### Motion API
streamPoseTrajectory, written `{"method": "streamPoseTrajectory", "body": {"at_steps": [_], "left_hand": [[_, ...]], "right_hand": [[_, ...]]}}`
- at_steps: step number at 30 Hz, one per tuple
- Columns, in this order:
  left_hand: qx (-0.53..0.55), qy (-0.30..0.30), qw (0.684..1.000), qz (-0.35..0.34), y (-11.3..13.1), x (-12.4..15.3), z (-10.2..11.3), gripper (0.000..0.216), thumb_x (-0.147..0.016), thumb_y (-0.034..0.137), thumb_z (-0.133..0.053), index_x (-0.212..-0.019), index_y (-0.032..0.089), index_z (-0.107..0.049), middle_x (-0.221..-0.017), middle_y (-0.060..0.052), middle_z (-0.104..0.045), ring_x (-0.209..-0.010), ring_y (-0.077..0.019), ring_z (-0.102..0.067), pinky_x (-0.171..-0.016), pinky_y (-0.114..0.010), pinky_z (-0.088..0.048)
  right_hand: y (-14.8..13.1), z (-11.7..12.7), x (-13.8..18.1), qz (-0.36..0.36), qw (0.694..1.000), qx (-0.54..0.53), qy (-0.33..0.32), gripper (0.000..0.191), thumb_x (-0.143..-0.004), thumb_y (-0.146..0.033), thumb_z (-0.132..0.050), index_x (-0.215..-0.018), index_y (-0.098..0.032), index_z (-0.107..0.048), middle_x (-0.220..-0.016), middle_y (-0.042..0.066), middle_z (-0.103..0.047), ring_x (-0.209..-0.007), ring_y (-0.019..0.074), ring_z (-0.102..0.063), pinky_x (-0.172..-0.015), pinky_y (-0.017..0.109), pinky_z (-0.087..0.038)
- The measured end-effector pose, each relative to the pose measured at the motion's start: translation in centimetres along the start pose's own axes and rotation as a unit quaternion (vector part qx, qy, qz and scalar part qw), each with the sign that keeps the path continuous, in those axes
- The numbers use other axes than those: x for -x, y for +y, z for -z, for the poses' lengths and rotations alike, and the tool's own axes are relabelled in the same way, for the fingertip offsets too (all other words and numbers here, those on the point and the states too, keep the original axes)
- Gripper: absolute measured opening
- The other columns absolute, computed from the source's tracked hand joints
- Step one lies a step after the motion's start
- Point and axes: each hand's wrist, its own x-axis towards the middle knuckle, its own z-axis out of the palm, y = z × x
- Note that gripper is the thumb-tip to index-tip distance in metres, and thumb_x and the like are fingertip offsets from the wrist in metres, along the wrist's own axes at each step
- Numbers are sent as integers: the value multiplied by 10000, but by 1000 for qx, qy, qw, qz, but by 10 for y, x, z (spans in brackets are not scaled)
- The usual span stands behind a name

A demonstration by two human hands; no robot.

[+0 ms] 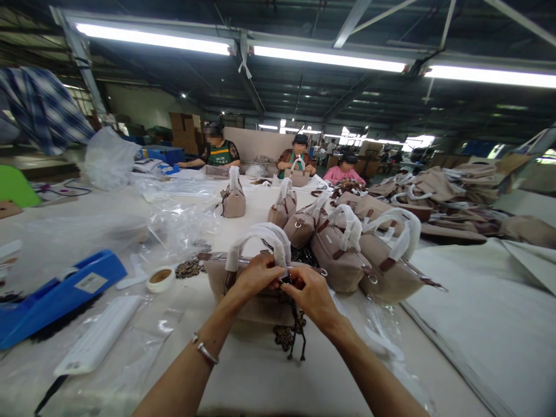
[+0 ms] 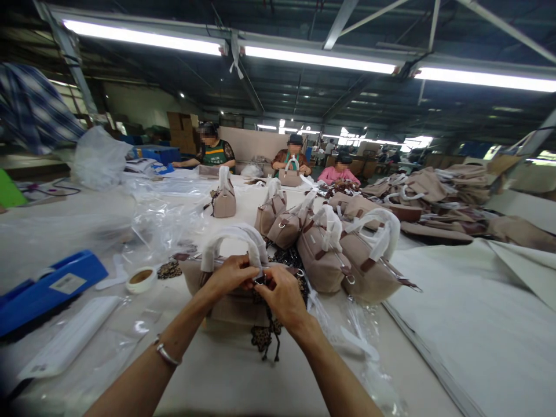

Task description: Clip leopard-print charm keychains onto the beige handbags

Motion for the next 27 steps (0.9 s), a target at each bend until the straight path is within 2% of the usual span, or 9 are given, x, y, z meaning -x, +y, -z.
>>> {"method": "streamPoseTrajectory", "body": {"at_steps": [4,7,11,14,18,23,27], "left_hand": [[-14,4,999,-42,-1,0,0,185,-732,294,-529,-773,153,-642,-635,14,-624,-562,-142,-599,-523,-228,-464],[-21,31,999,-32,-1,-1,-2,188,-728,295,-530,-776,150,-639,-642,6,-626,-544,-146,-602,-497,-226,-456],[-24,66,997,-12,-3,-2,-6,189,-722,285,-518,-787,151,-635,-635,-2,-624,-538,-159,-613,-466,-227,-461],[-24,71,997,-17,-6,-2,-7,201,-727,293,-522,-801,155,-648,-666,-6,-639,-580,-168,-628,-485,-231,-475],[-14,62,998,-30,-9,-2,-6,211,-740,305,-522,-806,155,-655,-656,9,-635,-578,-155,-620,-524,-232,-478],[9,44,999,-21,-7,-3,-2,207,-726,306,-541,-806,148,-649,-651,14,-640,-555,-147,-613,-518,-231,-472],[22,32,999,-14,-4,-2,-1,211,-720,300,-543,-813,140,-646,-658,7,-646,-540,-145,-612,-521,-241,-487]], "right_hand": [[1,11,-10,10,998,18,-52,123,-727,-146,-701,-839,-183,-666,-752,1,-624,-696,154,-546,-665,264,-408],[0,16,-17,13,995,18,-92,145,-727,-139,-699,-861,-192,-676,-764,-4,-621,-714,153,-555,-664,258,-402],[-5,9,-17,-44,997,30,-60,211,-683,-228,-764,-863,-181,-665,-802,14,-631,-759,178,-571,-695,279,-409],[-7,3,-13,-78,995,43,-37,185,-697,-277,-762,-791,-177,-639,-780,19,-625,-746,187,-564,-688,291,-405],[-4,5,-14,-39,996,44,-60,110,-723,-177,-710,-792,-181,-625,-779,10,-607,-748,177,-547,-685,282,-394],[-2,16,-17,13,994,23,-106,176,-699,-103,-683,-847,-183,-630,-799,-3,-586,-748,155,-529,-685,261,-393],[-4,21,-17,-9,994,2,-109,137,-698,-105,-653,-804,-190,-648,-780,-10,-621,-733,148,-546,-674,253,-394]]}}
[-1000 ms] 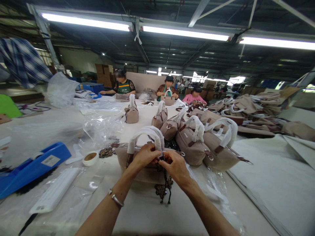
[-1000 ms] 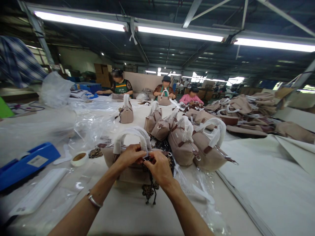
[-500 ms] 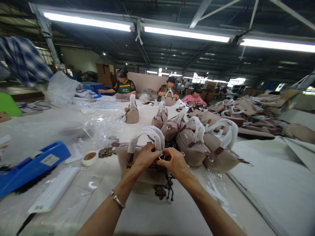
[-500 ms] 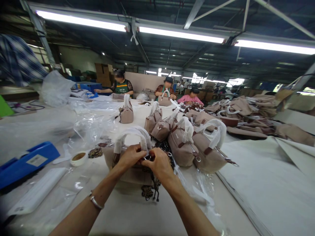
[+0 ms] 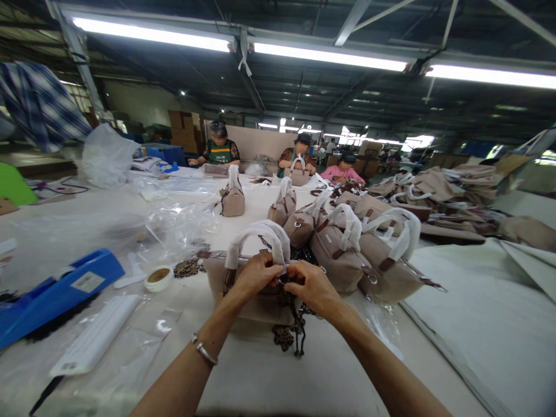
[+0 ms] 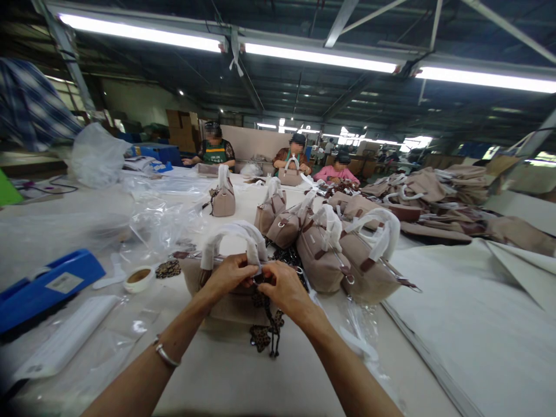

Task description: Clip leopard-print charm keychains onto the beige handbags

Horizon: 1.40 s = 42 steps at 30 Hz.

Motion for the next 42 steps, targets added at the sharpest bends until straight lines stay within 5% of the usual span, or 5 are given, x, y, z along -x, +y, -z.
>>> {"method": "streamPoseTrajectory", "body": {"at_steps": [15,24,28,37,42], "left_hand": [[-18,-40,999,-21,-4,0,4,253,-746,320,-538,-866,136,-662,-707,6,-638,-607,-154,-600,-581,-251,-476],[-50,-108,985,-123,-6,14,12,262,-691,146,-556,-950,168,-595,-821,10,-614,-764,-160,-555,-686,-236,-428],[-145,-48,974,-169,-11,17,7,172,-727,123,-560,-890,178,-573,-822,1,-588,-774,-167,-540,-696,-256,-412],[-346,34,894,-282,-31,16,3,314,-833,160,-575,-1140,196,-521,-1132,-93,-612,-1043,-243,-569,-899,-371,-450],[-334,64,895,-289,-41,16,-5,238,-878,199,-544,-1114,214,-573,-1033,-74,-667,-1040,-243,-583,-939,-385,-445]], "right_hand": [[-6,-24,0,-25,992,74,98,57,-673,-187,-637,-717,-177,-603,-722,28,-621,-713,177,-547,-678,277,-396],[-9,-6,-7,-141,987,-73,22,12,-665,-196,-651,-670,-191,-660,-576,-33,-618,-527,124,-552,-488,215,-378],[-6,-7,-10,-245,948,-203,-21,27,-675,-167,-619,-674,-189,-635,-445,-66,-548,-383,112,-497,-371,204,-360],[10,-9,-16,-268,918,-282,-69,97,-681,-189,-626,-611,-194,-559,-403,-71,-533,-340,86,-462,-344,182,-363],[9,-8,-18,-280,911,-291,-79,94,-660,-213,-634,-625,-195,-549,-423,-67,-541,-374,96,-507,-356,183,-403]]}}
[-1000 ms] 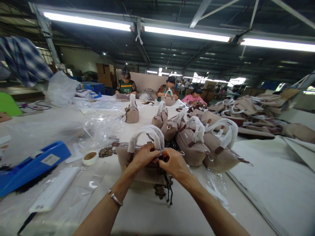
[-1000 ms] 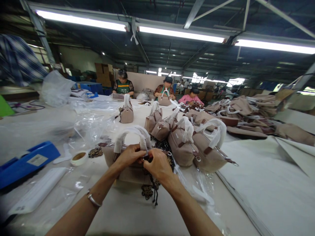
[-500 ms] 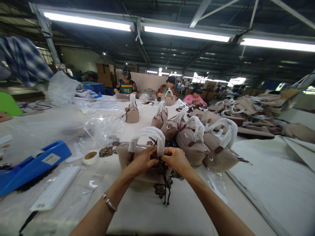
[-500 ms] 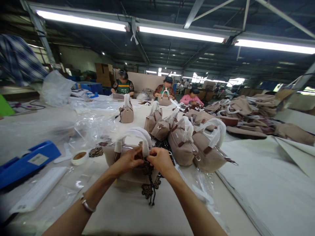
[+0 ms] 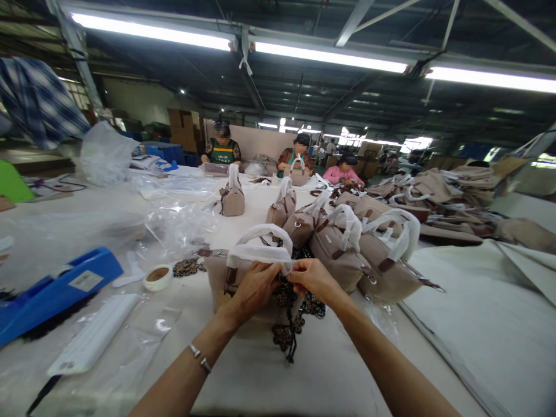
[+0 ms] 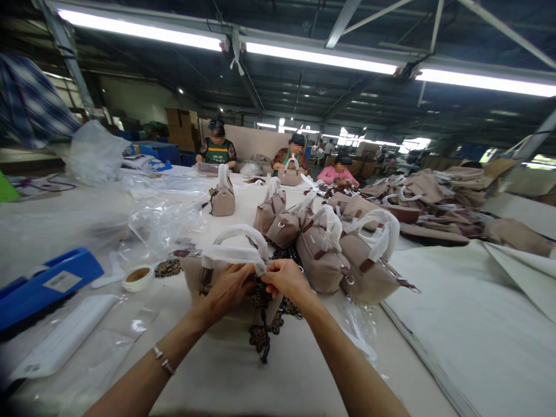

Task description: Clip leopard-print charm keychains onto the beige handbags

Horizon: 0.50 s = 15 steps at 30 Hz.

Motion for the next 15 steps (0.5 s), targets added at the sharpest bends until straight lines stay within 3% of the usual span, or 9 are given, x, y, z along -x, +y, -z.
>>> {"method": "streamPoseTrajectory", "body": {"at_steps": [4,8,10,12,15], "left_hand": [[23,5,1000,-12,-1,1,-7,242,-918,211,-475,-1148,208,-553,-1058,-70,-671,-1041,-223,-600,-937,-375,-465],[-9,57,998,-31,-3,-1,-16,414,-932,191,-430,-1340,133,-399,-1183,-148,-644,-1124,-256,-590,-957,-416,-475],[-23,77,996,-35,-2,-2,-19,459,-941,171,-396,-1388,94,-327,-1185,-175,-645,-1111,-261,-606,-947,-420,-483],[-23,89,995,-30,0,-3,-21,465,-942,155,-379,-1397,87,-309,-1154,-176,-660,-1077,-258,-626,-926,-412,-493],[-1,102,995,2,4,-3,-20,462,-923,152,-418,-1377,110,-343,-1108,-155,-679,-1055,-261,-630,-913,-414,-493]], "right_hand": [[-2,1,1,1,1000,19,0,84,-664,-213,-616,-623,-195,-544,-438,-65,-539,-390,106,-523,-363,191,-403],[-8,2,5,30,997,64,25,22,-662,-178,-622,-659,-191,-604,-478,-55,-560,-431,112,-515,-422,207,-397],[-12,3,7,105,985,119,70,89,-656,-143,-635,-728,-194,-651,-604,-36,-621,-550,121,-551,-519,216,-414],[-15,5,9,201,953,198,108,118,-669,-125,-638,-756,-198,-673,-710,-23,-641,-654,130,-558,-604,228,-408],[-16,6,8,268,919,268,106,71,-723,-148,-613,-681,-184,-657,-684,-21,-609,-654,134,-532,-614,237,-385]]}}
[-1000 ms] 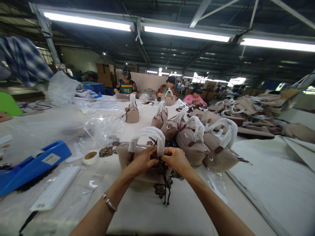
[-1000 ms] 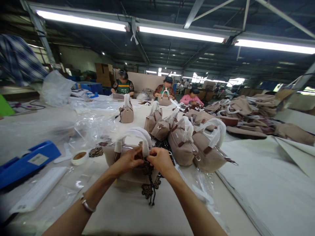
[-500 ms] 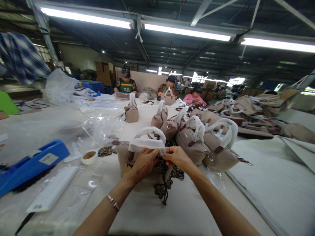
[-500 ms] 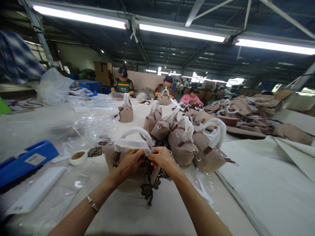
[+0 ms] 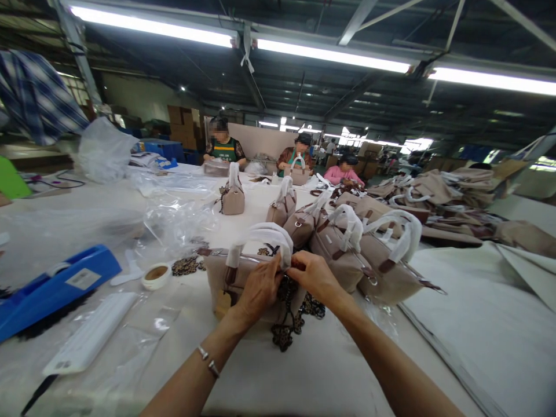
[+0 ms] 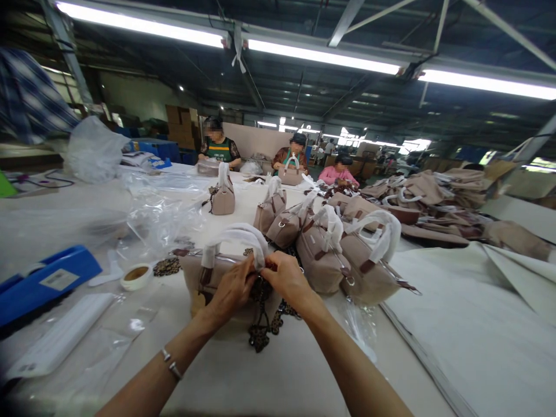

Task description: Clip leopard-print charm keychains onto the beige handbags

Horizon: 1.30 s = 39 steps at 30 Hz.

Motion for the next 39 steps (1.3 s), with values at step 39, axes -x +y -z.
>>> {"method": "streamPoseTrajectory", "body": {"at_steps": [39], "left_hand": [[96,-167,952,237,24,-44,33,128,-634,171,-534,-748,157,-591,-684,12,-573,-674,-146,-492,-598,-239,-335]], "right_hand": [[10,-36,37,149,969,165,103,169,-907,-120,-486,-913,-187,-640,-871,73,-616,-871,206,-591,-814,319,-474]]}}
